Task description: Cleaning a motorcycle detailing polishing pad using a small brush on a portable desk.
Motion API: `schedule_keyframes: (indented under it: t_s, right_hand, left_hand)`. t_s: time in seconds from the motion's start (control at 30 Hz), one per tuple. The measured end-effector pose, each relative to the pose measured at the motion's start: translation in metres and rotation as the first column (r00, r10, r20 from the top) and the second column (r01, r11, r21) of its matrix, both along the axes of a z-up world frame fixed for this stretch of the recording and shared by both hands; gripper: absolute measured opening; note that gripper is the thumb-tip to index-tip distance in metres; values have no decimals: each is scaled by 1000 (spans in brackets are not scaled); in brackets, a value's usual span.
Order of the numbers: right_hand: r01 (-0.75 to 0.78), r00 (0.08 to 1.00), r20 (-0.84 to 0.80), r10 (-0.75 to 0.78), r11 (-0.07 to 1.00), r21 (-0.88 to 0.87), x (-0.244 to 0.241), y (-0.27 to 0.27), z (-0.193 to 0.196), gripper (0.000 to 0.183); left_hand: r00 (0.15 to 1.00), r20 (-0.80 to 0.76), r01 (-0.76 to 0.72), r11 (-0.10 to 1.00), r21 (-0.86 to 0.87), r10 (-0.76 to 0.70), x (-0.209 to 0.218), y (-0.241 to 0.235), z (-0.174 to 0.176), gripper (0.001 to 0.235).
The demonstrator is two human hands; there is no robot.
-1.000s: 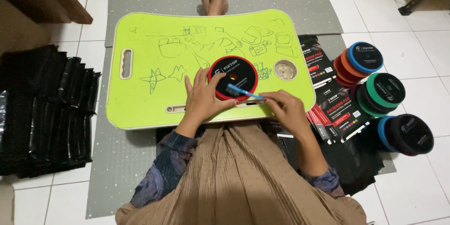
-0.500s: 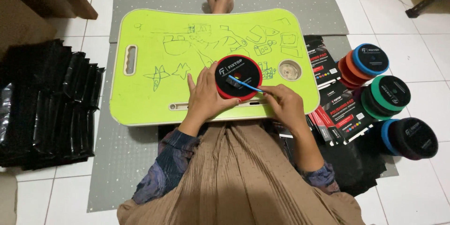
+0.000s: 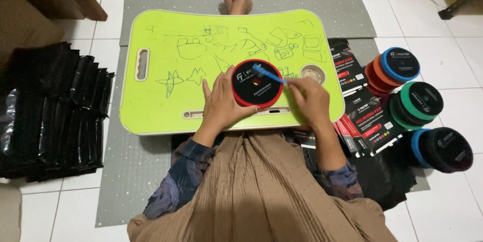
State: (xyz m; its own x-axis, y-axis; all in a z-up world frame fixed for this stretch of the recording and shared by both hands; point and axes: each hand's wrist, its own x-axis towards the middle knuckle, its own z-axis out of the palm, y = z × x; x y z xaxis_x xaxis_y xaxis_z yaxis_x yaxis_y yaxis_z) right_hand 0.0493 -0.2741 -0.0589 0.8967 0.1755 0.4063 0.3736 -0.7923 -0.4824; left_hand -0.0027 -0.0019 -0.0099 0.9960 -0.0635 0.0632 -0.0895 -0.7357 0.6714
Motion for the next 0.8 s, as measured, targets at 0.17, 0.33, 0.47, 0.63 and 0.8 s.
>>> schedule_keyframes:
  t_s: [0.17,0.33,0.47,0.63,0.8]
  right_hand:
    - [21,1000,20,-23,997,81,0,2,15,19]
    - [-197,973,-103,206,976,88,-20,30,50,17]
    - [10,997,71,-8,1000,-30,7,11,30,18]
    - [-156,981,-85,173,972,173,-16,31,50,22]
    - [-18,995,98,28,994,-108,15,36,29,15]
  left_hand:
    - [999,32,8,1000,-14,-7,-2,2,5,128]
    - [999,37,8,1000,-16,-8,-2,2,3,128]
    - [999,32,-1,1000,-23,2,-2,1,1,130]
    - [999,42,13,999,-39,-11,-1,1,0,131]
    - [999,46,-12,998,-54,15,-3,1,4,131]
